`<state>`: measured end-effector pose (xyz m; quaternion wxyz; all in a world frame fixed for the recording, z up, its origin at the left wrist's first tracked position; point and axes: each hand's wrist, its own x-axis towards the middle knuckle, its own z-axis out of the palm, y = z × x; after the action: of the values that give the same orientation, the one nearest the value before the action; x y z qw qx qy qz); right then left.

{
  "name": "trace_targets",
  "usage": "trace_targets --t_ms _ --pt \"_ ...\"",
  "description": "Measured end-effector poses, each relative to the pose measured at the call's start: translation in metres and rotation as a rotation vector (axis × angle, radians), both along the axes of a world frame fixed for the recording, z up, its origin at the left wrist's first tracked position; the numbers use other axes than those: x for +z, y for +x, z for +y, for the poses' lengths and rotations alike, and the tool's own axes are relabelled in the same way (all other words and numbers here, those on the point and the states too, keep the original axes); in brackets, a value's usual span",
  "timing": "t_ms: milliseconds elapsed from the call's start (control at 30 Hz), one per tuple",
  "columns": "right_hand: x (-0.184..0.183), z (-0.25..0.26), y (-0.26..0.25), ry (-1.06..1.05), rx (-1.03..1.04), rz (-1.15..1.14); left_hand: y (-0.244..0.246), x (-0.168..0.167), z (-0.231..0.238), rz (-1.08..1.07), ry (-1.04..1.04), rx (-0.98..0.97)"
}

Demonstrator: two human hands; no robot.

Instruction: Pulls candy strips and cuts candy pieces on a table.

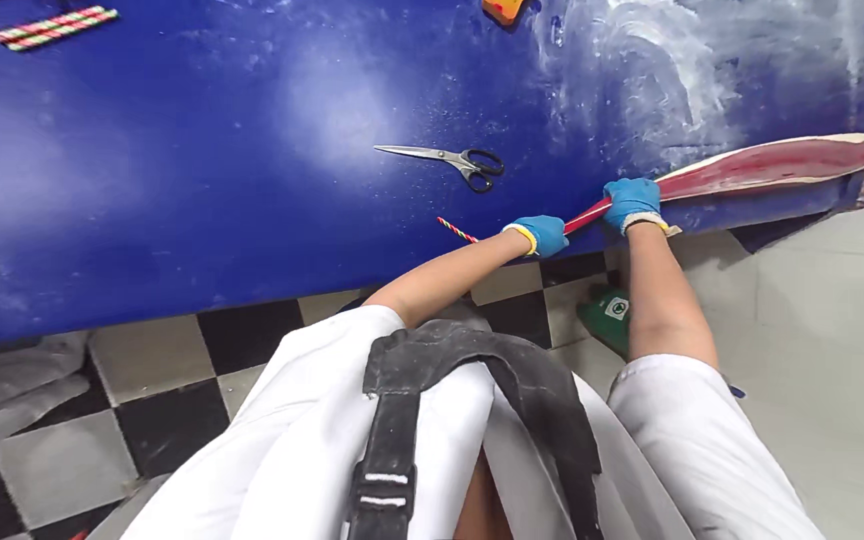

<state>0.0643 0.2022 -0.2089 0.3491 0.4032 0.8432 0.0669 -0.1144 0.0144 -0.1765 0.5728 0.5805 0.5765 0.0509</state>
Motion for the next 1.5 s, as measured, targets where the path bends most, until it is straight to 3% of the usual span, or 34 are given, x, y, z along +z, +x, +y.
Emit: trace_targets --t_ms 167,367,567,667,733,767,800,867,967,1033,1200,1367,1433,1500 --pt "0.002 -0.008 -0.004 -0.009 -0.07 0.066 -0.055 0.01 -0.09 -0.039 -0.039 -0.001" --pt "-0.002 -0.005 -0.009 0.003 -0.099 0.022 -0.142 0.02 -0.215 -0.136 -0.039 0.22" --pt "0.007 -0.002 -0.015 -0.198 0.104 -0.016 -0.247 0.005 -0.34 -0.142 -0.337 0.547" --pt "0.002 -0.022 -0.032 -0.405 0.19 -0.056 -0.278 0.011 -0.4 0.258 -0.501 0.705" --pt "-0.006 -0.041 -0.044 -0.518 0.202 -0.081 -0.268 0.016 -0.423 0.761 -0.492 0.893" --pt "-0.009 -0.048 -0.049 -0.56 0.194 -0.089 -0.25 0.015 -0.426 0.985 -0.382 0.946" --pt "-0.015 -0.049 -0.051 -0.58 0.192 -0.083 -0.23 0.008 -0.426 1.102 -0.225 0.951" --pt "-0.019 -0.05 -0.049 -0.578 0.198 -0.066 -0.181 -0.019 -0.409 1.078 0.064 0.901" --pt "-0.008 -0.053 -0.052 -0.569 0.221 -0.069 -0.136 -0.059 -0.361 1.058 0.178 0.879" --pt "-0.003 -0.057 -0.055 -0.564 0.229 -0.083 -0.15 -0.069 -0.327 1.124 0.12 0.952" --pt "0.011 -0.066 -0.065 -0.546 0.211 -0.105 -0.244 -0.076 -0.25 1.17 -0.004 1.047" --pt "0.015 -0.072 -0.065 -0.532 0.162 -0.091 -0.317 -0.085 -0.199 1.22 0.163 1.075" --pt "0.016 -0.073 -0.07 -0.515 0.127 -0.096 -0.308 -0.07 -0.166 1.155 0.337 1.039" --pt "0.016 -0.075 -0.071 -0.518 0.089 -0.1 -0.247 -0.045 -0.125 0.889 0.472 0.886"
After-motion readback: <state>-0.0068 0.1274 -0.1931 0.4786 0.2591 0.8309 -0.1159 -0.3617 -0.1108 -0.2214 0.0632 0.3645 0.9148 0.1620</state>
